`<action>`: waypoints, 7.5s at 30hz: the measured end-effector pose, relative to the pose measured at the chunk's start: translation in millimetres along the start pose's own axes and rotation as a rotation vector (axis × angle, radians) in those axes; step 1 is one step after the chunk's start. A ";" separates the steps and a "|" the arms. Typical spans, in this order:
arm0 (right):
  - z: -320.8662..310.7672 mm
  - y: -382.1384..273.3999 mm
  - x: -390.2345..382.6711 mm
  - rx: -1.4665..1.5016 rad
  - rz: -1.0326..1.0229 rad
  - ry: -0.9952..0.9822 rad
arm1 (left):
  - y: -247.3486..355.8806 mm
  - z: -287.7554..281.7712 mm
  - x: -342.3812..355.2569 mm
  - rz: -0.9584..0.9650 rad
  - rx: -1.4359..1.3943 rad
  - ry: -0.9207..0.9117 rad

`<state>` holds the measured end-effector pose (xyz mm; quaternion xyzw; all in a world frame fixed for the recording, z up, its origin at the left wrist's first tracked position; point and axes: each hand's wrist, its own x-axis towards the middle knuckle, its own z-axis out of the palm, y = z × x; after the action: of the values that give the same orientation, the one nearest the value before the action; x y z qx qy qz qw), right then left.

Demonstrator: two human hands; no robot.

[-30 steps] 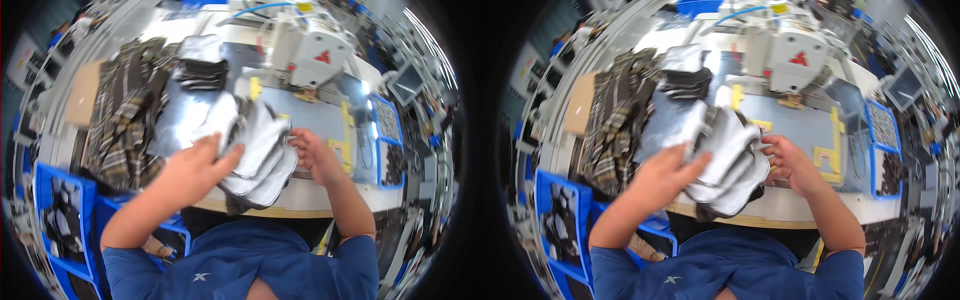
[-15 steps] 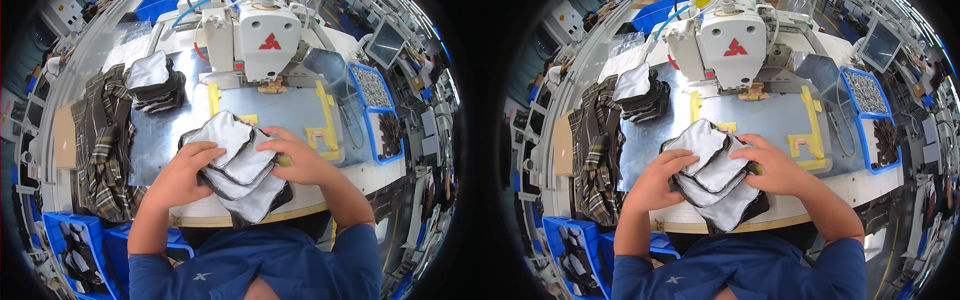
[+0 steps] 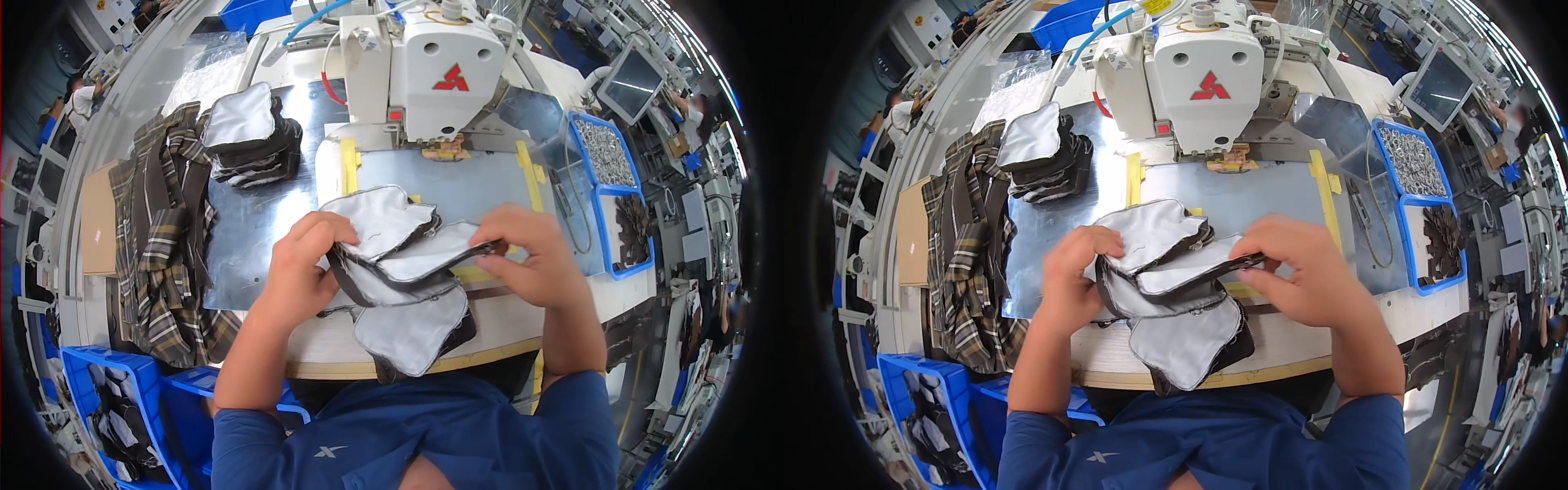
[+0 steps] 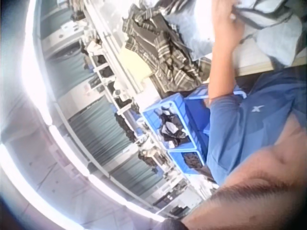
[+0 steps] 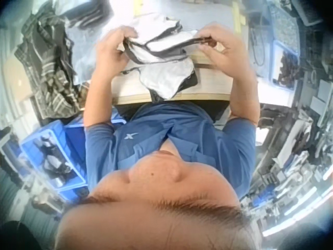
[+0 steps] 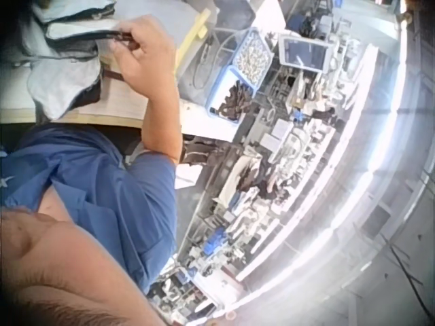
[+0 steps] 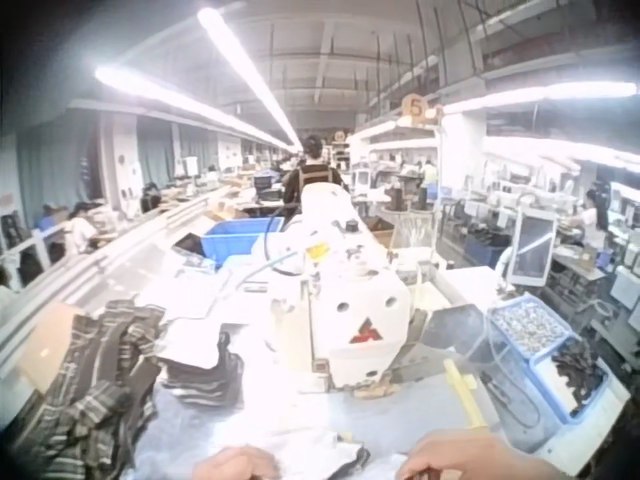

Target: Sewing components of leather or fabric bags and organizing finished parts.

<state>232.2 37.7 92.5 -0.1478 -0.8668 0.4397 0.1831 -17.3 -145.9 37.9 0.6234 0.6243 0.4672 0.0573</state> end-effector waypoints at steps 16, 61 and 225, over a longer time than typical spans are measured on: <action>39.2 9.7 19.4 0.003 -0.190 -0.300 | -21.4 19.6 -26.3 0.221 0.121 0.254; 72.8 19.5 71.9 -0.130 0.197 -0.319 | -50.9 -32.5 -12.3 -0.753 -0.916 0.648; 50.4 27.8 -57.4 0.579 0.389 -0.160 | 36.1 55.5 -118.4 -0.340 0.236 -0.137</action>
<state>263.4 -6.1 31.5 -0.2171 -0.6734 0.7040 0.0620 70.8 -223.7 -29.9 0.5418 0.7655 0.3311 0.1040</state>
